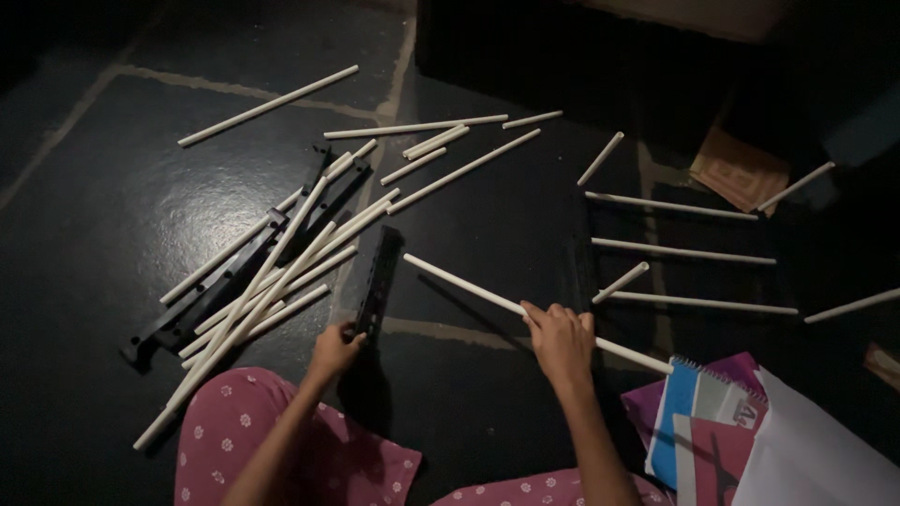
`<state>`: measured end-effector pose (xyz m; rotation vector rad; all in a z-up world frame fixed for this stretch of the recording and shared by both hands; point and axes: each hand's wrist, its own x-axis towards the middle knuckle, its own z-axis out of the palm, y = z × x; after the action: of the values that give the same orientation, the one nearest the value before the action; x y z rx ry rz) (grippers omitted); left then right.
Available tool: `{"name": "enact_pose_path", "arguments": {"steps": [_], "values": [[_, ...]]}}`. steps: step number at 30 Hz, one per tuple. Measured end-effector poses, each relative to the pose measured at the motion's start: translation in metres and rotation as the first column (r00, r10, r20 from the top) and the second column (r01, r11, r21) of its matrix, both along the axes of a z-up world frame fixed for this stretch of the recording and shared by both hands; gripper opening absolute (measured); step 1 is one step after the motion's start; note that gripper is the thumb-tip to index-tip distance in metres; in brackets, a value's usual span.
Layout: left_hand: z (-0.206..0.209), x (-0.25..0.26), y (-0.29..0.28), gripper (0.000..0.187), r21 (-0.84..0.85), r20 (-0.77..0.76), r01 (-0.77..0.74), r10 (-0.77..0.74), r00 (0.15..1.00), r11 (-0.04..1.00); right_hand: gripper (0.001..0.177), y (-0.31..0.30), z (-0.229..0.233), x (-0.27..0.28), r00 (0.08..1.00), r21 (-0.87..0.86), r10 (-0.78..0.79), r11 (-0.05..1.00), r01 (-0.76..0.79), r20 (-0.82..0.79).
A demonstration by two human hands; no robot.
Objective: The person assembles a ladder-style frame by inserting white rods into black side rails. They repeatedly lift the frame to tap the rods into place, then set it down to add more rods and continue assembly.
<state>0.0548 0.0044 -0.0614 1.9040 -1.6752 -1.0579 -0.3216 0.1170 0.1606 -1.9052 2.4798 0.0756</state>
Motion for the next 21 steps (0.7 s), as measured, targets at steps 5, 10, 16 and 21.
{"name": "enact_pose_path", "arguments": {"steps": [5,10,16,21], "values": [[0.075,-0.004,0.034,0.042,-0.003,0.213,0.015,-0.014,0.977,1.0,0.035,-0.007,-0.018,0.002,0.998,-0.076,0.048,0.996,-0.051,-0.045],[0.105,0.0,0.043,0.038,-0.044,0.269,0.065,-0.051,0.962,0.997,0.031,-0.015,-0.028,0.004,0.998,-0.16,0.065,0.985,-0.066,-0.007],[0.114,0.005,0.042,0.037,-0.009,0.249,0.046,-0.042,0.968,0.999,0.028,-0.021,-0.049,0.005,0.996,-0.215,0.085,0.973,-0.08,0.014],[0.089,0.007,0.036,0.036,-0.024,0.298,0.07,-0.06,0.953,0.997,0.03,-0.024,-0.062,0.0,0.992,-0.234,0.12,0.966,-0.106,0.044]]}}
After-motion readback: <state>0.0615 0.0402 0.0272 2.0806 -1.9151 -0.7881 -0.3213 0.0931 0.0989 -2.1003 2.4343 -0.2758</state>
